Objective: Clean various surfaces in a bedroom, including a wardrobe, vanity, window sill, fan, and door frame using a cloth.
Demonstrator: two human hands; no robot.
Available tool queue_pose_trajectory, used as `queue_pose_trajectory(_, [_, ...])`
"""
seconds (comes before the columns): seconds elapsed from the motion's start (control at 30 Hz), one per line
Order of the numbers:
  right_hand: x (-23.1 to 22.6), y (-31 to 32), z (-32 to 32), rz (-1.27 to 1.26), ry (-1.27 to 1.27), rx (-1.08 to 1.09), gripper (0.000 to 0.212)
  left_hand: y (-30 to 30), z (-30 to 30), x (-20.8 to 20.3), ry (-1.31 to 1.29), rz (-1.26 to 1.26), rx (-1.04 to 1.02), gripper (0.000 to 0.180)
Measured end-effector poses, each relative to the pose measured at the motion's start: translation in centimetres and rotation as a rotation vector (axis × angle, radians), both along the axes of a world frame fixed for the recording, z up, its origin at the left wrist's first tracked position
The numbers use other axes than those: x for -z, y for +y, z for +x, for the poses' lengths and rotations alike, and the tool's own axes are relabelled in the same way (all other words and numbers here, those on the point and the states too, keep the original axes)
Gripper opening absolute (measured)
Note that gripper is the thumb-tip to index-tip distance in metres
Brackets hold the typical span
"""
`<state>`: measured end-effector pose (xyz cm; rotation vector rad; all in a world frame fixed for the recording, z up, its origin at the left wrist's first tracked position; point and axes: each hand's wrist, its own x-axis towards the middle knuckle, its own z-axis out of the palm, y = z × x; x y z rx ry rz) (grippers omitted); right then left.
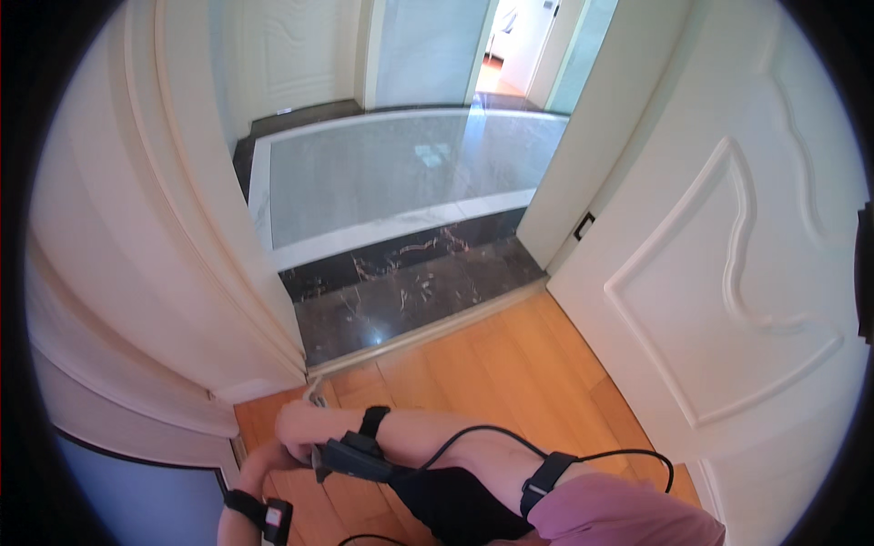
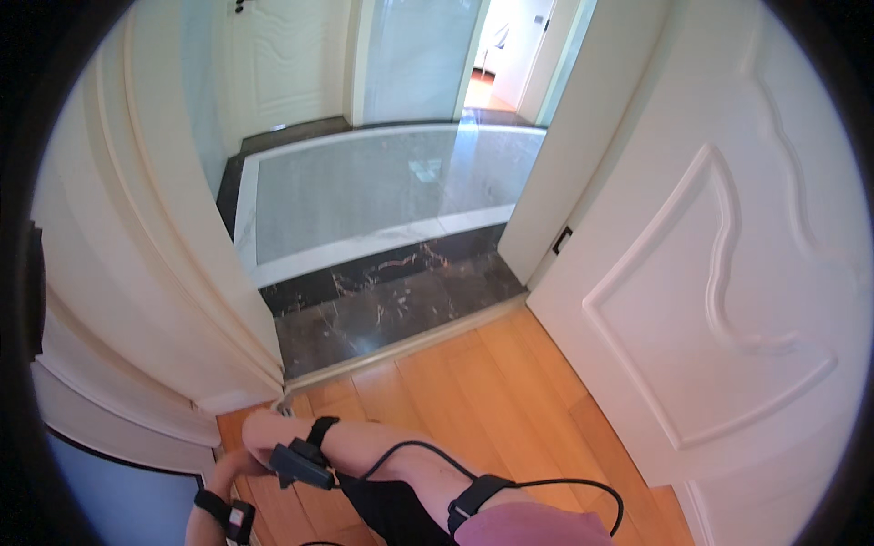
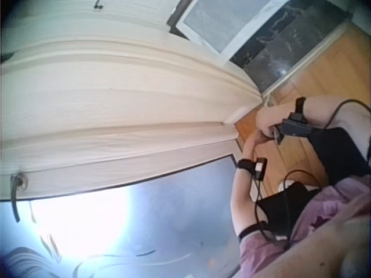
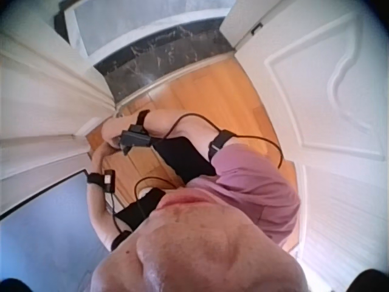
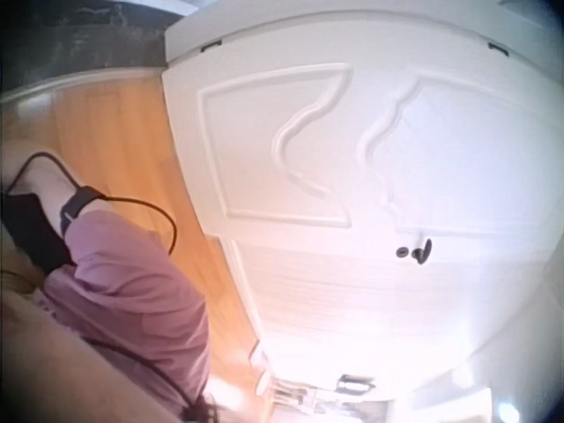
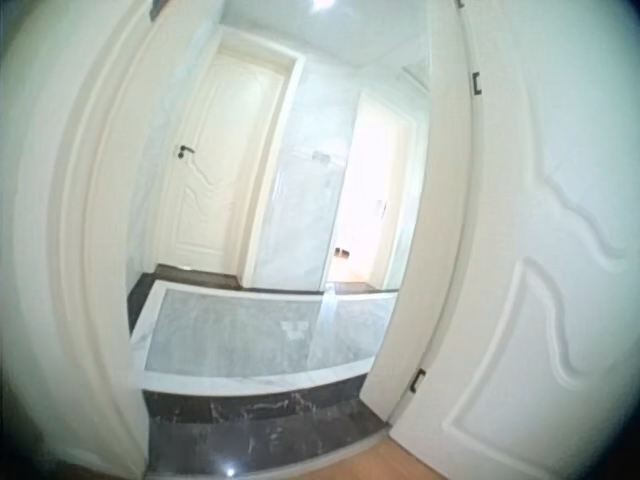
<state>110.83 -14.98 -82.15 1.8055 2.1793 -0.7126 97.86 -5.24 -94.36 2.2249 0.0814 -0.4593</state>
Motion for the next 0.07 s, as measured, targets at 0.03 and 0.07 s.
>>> queue_pose_trajectory(0.03, [1.54,1.53,1.13,-0.196,0.061,0.049,0.027,0.02,1.51,-1.17,0.103,-0.070,0.075,0.032])
queue_pose_trajectory(0.07, [2.40,1.13,0.25,-0.218,0.084,0.050,0.027,0.00,1.61,-1.99,0.126,-0.092,0.079,0.032])
